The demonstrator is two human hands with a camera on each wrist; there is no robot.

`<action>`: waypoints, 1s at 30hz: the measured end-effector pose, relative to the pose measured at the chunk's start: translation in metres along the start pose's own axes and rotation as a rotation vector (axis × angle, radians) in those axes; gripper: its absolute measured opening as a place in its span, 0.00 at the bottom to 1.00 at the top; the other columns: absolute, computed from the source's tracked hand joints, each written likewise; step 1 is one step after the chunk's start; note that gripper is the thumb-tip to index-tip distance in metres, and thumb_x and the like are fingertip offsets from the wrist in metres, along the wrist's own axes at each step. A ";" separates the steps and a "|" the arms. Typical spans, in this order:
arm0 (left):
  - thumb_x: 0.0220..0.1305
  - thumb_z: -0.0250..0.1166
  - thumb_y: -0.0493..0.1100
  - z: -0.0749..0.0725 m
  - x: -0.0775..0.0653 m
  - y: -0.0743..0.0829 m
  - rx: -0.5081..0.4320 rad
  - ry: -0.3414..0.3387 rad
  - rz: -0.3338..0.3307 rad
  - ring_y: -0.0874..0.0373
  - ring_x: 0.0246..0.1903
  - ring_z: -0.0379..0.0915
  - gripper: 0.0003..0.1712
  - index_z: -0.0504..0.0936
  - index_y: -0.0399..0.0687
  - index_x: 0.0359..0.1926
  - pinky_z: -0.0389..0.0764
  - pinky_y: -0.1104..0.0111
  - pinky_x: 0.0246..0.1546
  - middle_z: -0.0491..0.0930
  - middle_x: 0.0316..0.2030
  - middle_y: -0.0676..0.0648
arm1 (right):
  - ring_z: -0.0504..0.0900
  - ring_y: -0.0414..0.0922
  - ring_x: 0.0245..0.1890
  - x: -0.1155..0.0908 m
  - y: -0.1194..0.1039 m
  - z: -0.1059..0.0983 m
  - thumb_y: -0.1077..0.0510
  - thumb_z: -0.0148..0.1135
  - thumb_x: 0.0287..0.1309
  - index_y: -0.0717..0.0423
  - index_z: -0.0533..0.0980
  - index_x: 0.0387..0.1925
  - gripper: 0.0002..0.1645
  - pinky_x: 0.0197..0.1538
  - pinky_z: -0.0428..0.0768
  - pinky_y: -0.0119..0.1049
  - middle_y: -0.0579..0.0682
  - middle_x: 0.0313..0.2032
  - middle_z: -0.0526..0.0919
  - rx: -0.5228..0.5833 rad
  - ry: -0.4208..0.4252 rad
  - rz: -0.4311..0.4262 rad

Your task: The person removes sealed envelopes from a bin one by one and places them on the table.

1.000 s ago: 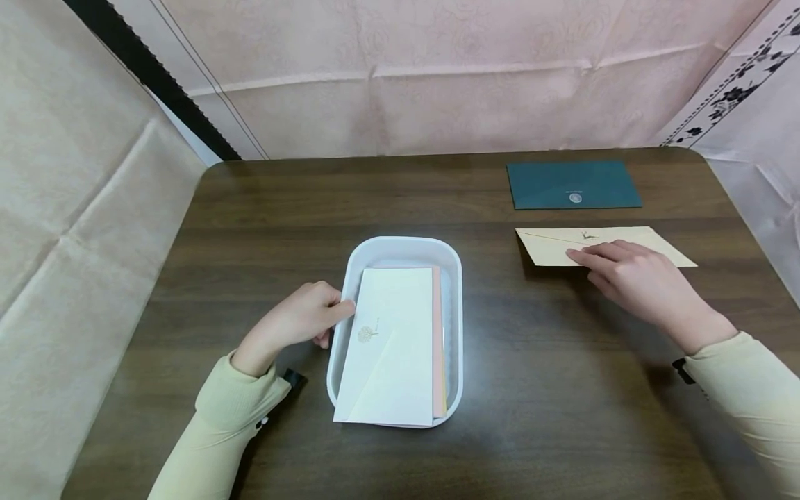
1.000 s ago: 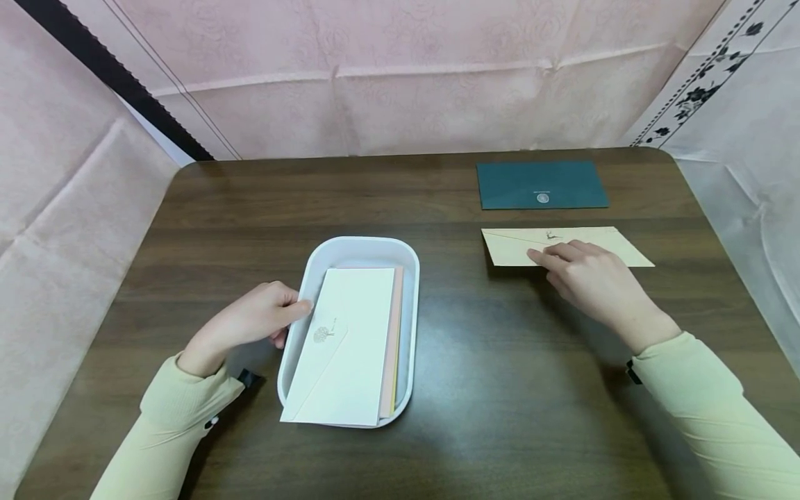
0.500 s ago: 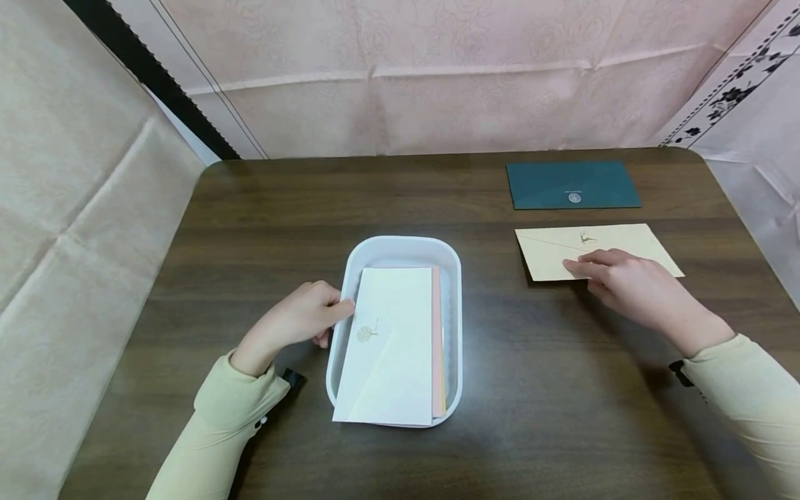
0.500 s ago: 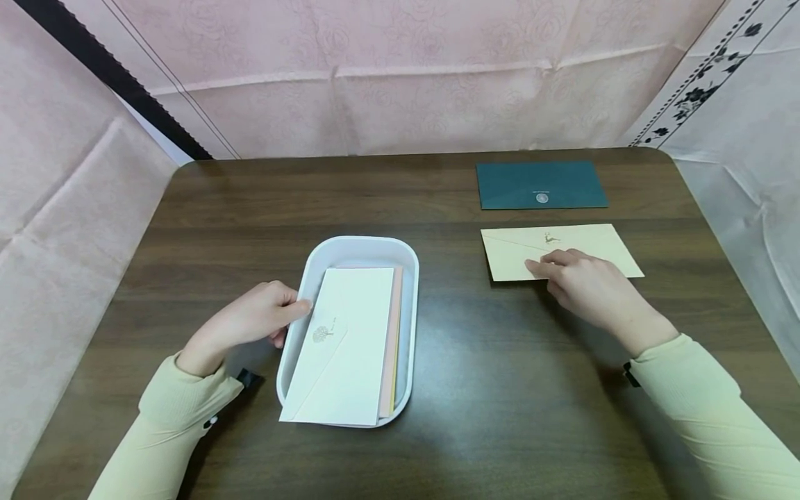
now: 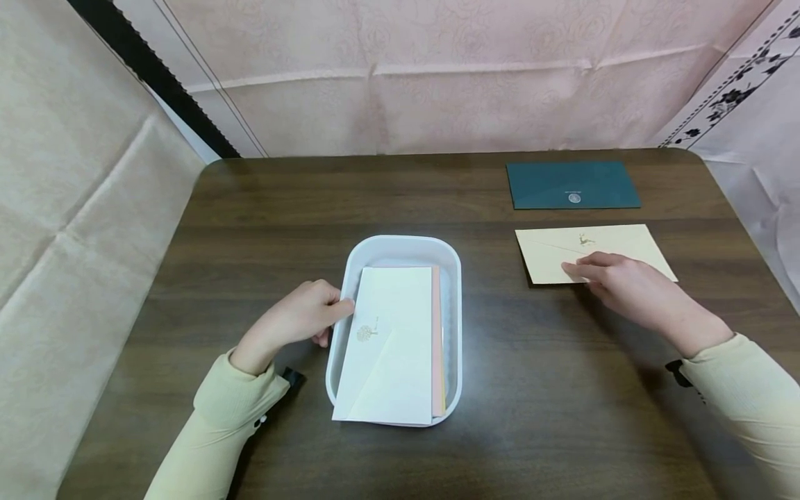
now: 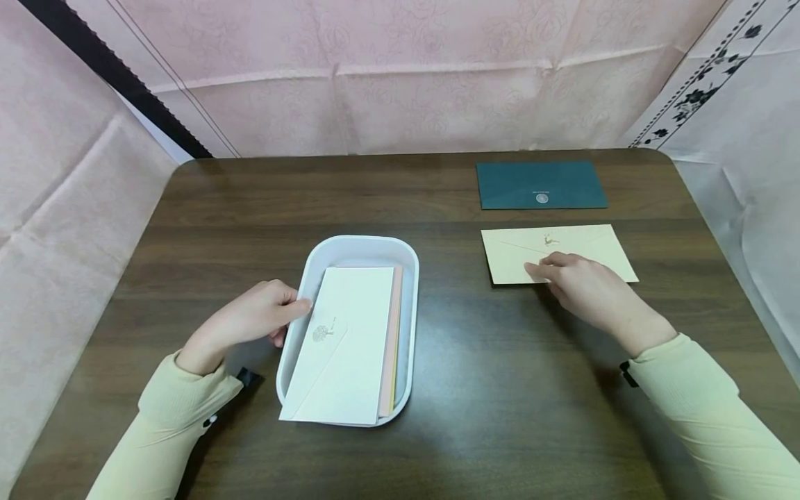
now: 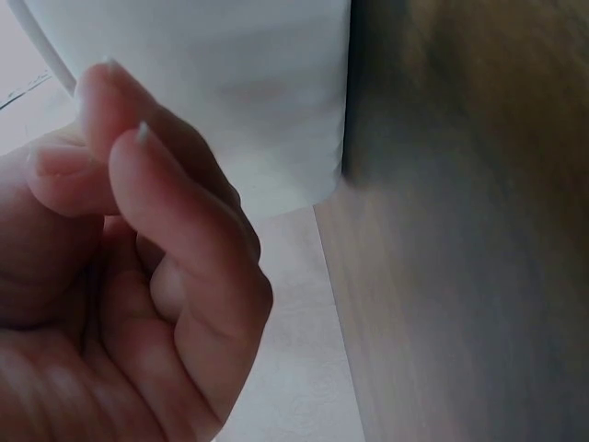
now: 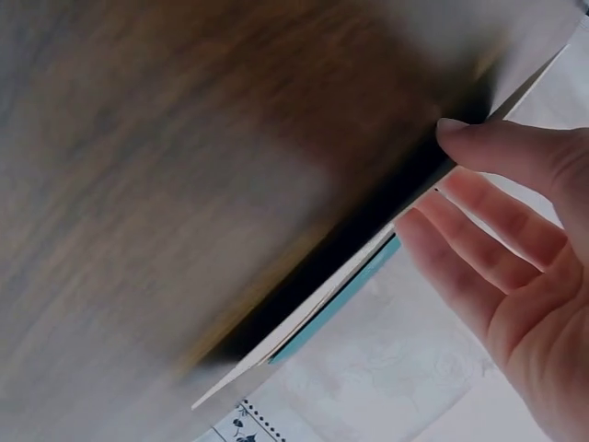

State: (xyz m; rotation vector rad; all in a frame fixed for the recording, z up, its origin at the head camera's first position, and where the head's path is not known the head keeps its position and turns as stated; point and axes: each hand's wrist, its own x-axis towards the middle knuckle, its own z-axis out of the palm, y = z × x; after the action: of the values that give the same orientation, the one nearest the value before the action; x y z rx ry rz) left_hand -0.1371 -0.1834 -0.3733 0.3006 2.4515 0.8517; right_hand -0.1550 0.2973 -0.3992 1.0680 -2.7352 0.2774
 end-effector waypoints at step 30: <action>0.65 0.53 0.44 -0.002 0.002 0.000 -0.006 -0.005 0.003 0.55 0.11 0.70 0.20 0.76 0.44 0.17 0.70 0.66 0.16 0.72 0.11 0.47 | 0.81 0.50 0.35 0.005 -0.006 0.000 0.73 0.64 0.38 0.65 0.78 0.50 0.30 0.34 0.77 0.46 0.57 0.42 0.80 0.034 -0.059 0.033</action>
State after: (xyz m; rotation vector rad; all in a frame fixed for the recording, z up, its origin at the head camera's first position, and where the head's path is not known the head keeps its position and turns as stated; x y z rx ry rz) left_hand -0.1397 -0.1840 -0.3723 0.3040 2.4439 0.8588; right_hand -0.1546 0.2901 -0.3973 1.0572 -2.8117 0.3029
